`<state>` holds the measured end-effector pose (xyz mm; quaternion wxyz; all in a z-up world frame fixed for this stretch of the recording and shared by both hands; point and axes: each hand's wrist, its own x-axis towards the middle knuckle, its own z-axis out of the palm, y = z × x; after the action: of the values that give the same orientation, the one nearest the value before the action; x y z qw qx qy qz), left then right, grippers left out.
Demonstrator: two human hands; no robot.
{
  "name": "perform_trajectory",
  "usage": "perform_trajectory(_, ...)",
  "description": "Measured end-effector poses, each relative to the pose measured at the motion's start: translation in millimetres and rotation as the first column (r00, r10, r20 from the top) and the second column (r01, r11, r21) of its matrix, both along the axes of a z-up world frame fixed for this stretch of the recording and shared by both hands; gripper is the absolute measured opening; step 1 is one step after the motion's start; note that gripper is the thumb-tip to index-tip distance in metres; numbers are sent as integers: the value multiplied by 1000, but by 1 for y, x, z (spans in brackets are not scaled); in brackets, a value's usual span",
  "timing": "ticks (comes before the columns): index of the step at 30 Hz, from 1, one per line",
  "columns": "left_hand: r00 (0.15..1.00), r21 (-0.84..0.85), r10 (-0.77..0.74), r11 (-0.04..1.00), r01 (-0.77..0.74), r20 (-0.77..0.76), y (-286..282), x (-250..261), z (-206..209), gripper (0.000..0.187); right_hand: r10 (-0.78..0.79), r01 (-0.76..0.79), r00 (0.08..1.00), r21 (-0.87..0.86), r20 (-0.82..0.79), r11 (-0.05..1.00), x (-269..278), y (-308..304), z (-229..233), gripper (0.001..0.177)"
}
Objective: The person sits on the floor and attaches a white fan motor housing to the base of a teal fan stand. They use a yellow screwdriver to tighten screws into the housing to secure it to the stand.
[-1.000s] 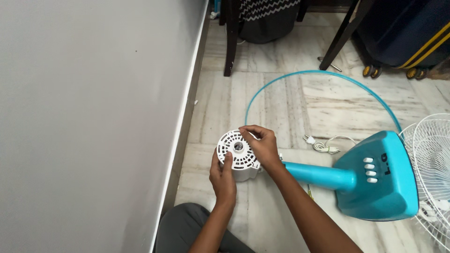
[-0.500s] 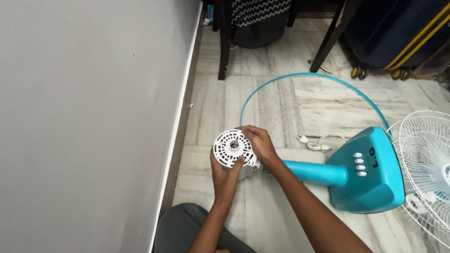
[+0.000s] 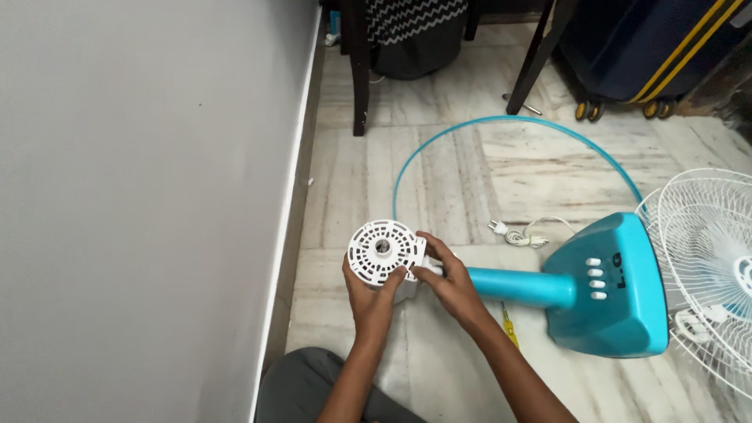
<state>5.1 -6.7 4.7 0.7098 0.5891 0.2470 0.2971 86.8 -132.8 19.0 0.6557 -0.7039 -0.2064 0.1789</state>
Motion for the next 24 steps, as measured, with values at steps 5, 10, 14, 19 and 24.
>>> perform_trajectory(5,1000,14,10,1000,-10,21,-5,0,1,94,0,-1,994,7,109,1000,2,2,-7,62)
perform_trajectory(10,999,41,21,999,-20,-24,-6,0,4,95,-51,54,996,-32,77,998,5,1,-14,54)
perform_trajectory(14,1000,-2,14,1000,-14,-11,-4,-2,4,93,-110,102,994,-199,-29,975,17,6,-14,45)
perform_trajectory(19,998,-7,32,999,-32,-51,-3,-1,10,94,35,-77,960,-140,-278,987,32,6,1,43)
perform_trajectory(24,997,-71,29,997,-34,-70,-5,1,19,94,-59,-59,926,-298,-372,953,45,5,13,36)
